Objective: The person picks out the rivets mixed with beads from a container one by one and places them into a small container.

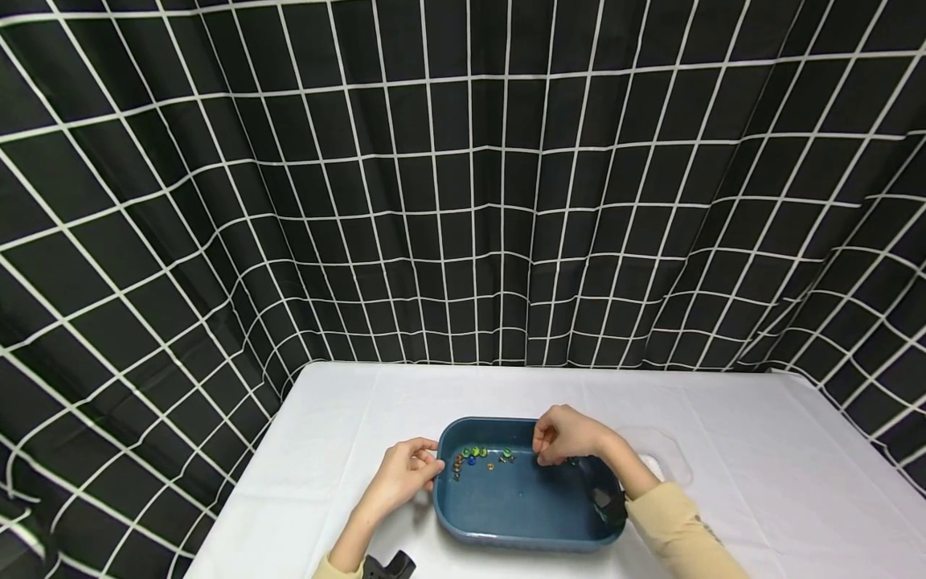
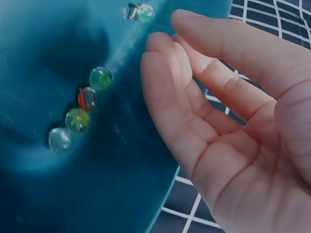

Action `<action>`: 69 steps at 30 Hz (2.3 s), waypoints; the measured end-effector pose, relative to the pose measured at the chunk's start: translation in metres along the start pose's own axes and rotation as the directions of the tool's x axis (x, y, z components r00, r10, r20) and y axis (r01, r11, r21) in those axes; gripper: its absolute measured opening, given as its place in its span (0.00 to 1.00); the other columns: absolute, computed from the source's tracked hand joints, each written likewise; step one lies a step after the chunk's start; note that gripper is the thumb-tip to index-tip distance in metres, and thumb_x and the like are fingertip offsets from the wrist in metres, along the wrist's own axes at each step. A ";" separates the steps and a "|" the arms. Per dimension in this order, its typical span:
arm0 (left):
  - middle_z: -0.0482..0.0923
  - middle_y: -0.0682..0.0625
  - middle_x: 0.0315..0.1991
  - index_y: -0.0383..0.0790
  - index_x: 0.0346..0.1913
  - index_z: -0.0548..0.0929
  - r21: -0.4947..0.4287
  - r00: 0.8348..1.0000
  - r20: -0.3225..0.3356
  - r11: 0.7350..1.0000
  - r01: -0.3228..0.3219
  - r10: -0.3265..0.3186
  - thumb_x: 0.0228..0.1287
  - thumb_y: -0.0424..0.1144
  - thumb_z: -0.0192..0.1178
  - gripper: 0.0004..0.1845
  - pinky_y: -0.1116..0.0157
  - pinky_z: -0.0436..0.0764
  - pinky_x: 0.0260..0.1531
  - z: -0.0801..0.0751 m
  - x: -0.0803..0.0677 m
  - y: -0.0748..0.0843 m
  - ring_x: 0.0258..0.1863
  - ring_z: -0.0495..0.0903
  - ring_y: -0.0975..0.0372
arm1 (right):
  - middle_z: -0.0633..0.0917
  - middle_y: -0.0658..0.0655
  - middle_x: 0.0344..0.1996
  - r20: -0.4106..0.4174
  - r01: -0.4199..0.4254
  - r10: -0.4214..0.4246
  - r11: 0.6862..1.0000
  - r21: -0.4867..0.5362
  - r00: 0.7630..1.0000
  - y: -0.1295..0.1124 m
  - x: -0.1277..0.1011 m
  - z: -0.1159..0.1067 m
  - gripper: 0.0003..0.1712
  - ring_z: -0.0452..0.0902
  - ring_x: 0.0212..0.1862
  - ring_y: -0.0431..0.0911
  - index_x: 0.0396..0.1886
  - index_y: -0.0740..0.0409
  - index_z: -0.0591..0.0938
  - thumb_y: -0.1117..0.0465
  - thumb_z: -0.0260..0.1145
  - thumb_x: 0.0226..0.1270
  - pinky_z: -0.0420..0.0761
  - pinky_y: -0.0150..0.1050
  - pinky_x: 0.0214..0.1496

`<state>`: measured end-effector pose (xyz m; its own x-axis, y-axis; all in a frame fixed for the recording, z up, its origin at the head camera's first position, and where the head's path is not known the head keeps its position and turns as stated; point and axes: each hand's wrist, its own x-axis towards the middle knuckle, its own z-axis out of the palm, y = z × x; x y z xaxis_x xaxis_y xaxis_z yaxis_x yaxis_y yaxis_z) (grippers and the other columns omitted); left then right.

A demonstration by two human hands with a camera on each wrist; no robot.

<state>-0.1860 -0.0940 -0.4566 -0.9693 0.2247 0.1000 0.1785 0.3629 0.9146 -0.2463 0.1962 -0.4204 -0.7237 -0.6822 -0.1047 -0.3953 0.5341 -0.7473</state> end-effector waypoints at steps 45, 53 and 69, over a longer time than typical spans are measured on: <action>0.75 0.49 0.24 0.19 0.46 0.76 -0.003 1.000 -0.004 1.000 -0.007 0.007 0.54 0.25 0.62 0.16 0.74 0.74 0.16 0.000 0.000 0.000 0.16 0.77 0.66 | 0.81 0.56 0.16 -0.208 -0.103 0.101 0.995 0.005 0.973 -0.015 0.017 0.040 0.04 0.78 0.19 0.45 0.21 0.69 0.80 0.74 0.69 0.47 0.77 0.34 0.20; 0.75 0.49 0.24 0.19 0.46 0.75 -0.004 1.000 -0.005 1.000 0.002 -0.002 0.54 0.25 0.61 0.16 0.75 0.72 0.15 -0.001 -0.001 0.003 0.16 0.77 0.65 | 0.81 0.55 0.16 -0.207 -0.119 0.121 0.993 0.025 0.971 -0.017 0.019 0.045 0.04 0.77 0.20 0.43 0.20 0.69 0.80 0.75 0.69 0.46 0.78 0.35 0.21; 0.75 0.49 0.24 0.19 0.46 0.75 0.003 1.000 -0.003 1.000 0.006 -0.006 0.55 0.25 0.61 0.16 0.75 0.71 0.15 -0.001 -0.001 0.003 0.16 0.77 0.64 | 0.80 0.56 0.16 -0.227 -0.139 0.142 0.990 0.031 0.963 -0.015 0.022 0.050 0.05 0.77 0.20 0.44 0.21 0.70 0.80 0.76 0.70 0.45 0.79 0.35 0.22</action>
<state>-0.1844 -0.0940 -0.4540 -0.9708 0.2198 0.0957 0.1731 0.3666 0.9141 -0.2283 0.1480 -0.4446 -0.8820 -0.4677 -0.0581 -0.2732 0.6078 -0.7456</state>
